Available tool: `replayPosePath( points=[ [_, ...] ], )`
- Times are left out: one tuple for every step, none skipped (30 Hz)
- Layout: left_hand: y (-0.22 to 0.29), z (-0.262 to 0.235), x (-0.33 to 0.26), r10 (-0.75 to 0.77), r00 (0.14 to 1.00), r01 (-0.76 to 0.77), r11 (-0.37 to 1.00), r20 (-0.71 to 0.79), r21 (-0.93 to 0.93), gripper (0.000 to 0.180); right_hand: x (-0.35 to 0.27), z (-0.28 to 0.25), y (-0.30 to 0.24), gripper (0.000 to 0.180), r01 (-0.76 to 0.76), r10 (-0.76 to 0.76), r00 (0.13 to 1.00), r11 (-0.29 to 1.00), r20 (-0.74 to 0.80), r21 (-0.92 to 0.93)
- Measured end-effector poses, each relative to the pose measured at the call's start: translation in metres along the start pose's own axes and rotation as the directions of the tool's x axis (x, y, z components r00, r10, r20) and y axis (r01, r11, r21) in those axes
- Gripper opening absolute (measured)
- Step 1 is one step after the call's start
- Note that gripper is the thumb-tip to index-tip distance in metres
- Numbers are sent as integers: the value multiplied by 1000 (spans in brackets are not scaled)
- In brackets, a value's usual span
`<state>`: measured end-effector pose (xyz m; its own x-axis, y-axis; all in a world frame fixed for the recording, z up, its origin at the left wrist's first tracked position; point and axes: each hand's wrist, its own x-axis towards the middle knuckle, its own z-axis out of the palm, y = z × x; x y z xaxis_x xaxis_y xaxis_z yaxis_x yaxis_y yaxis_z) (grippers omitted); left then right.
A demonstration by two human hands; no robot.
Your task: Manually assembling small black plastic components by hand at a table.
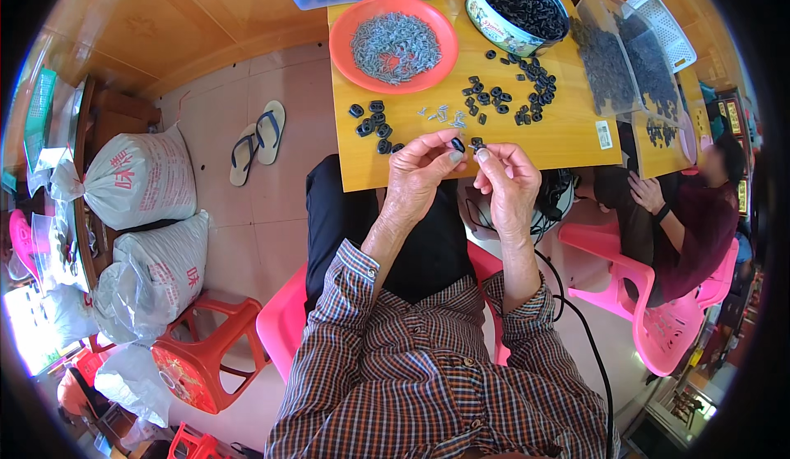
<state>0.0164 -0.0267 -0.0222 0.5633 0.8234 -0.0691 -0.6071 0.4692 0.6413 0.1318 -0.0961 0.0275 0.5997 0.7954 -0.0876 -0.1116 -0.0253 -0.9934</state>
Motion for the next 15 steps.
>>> replayPosePath(
  points=[
    [0,0,0,12,1000,-12,1000,-6,6,30,0,0,0,12,-10,10,1000,1000,5,-15],
    [1,1,0,12,1000,-12,1000,-7,7,30,0,0,0,12,-10,11,1000,1000,5,-15],
    [2,1,0,2,1000,-2,1000,-19,1,30,-1,0,0,12,-14,15,1000,1000,13,-21],
    [2,1,0,-7,1000,7,1000,-31,-6,30,-1,0,0,12,-18,19,1000,999,22,-28],
    [1,0,0,-7,999,7,1000,-31,-5,30,-1,1,-1,12,-18,19,1000,999,22,-27],
    [0,-1,0,-7,1000,7,1000,-27,3,30,-1,1,-2,12,-27,28,999,999,27,-27],
    [0,-2,0,-8,1000,8,1000,-22,11,30,-1,1,-3,13,-35,36,999,999,31,-27],
    [0,-2,0,-9,1000,9,1000,-22,11,30,-1,2,-4,13,-35,36,999,999,30,-27],
    [0,-3,0,-28,1000,28,1000,-11,12,30,-1,2,-5,13,-39,41,999,998,35,-42],
    [1,-3,0,-48,999,48,999,-1,13,30,-1,2,-5,14,-43,45,998,998,40,-56],
    [1,-3,-1,-48,999,48,999,0,13,30,-1,2,-5,14,-43,45,998,998,39,-56],
    [1,-2,-1,-49,999,49,999,6,1,30,-1,2,-4,14,-41,43,998,997,39,-63],
    [1,-2,-1,-49,999,50,999,13,-11,29,-1,2,-4,14,-38,41,998,997,38,-70],
    [2,-1,0,-49,999,49,999,13,-11,29,-1,2,-3,14,-38,41,998,997,38,-70],
    [2,-1,0,-54,999,54,998,7,-20,29,-1,1,-2,14,-34,36,999,998,37,-60]
  ],
)
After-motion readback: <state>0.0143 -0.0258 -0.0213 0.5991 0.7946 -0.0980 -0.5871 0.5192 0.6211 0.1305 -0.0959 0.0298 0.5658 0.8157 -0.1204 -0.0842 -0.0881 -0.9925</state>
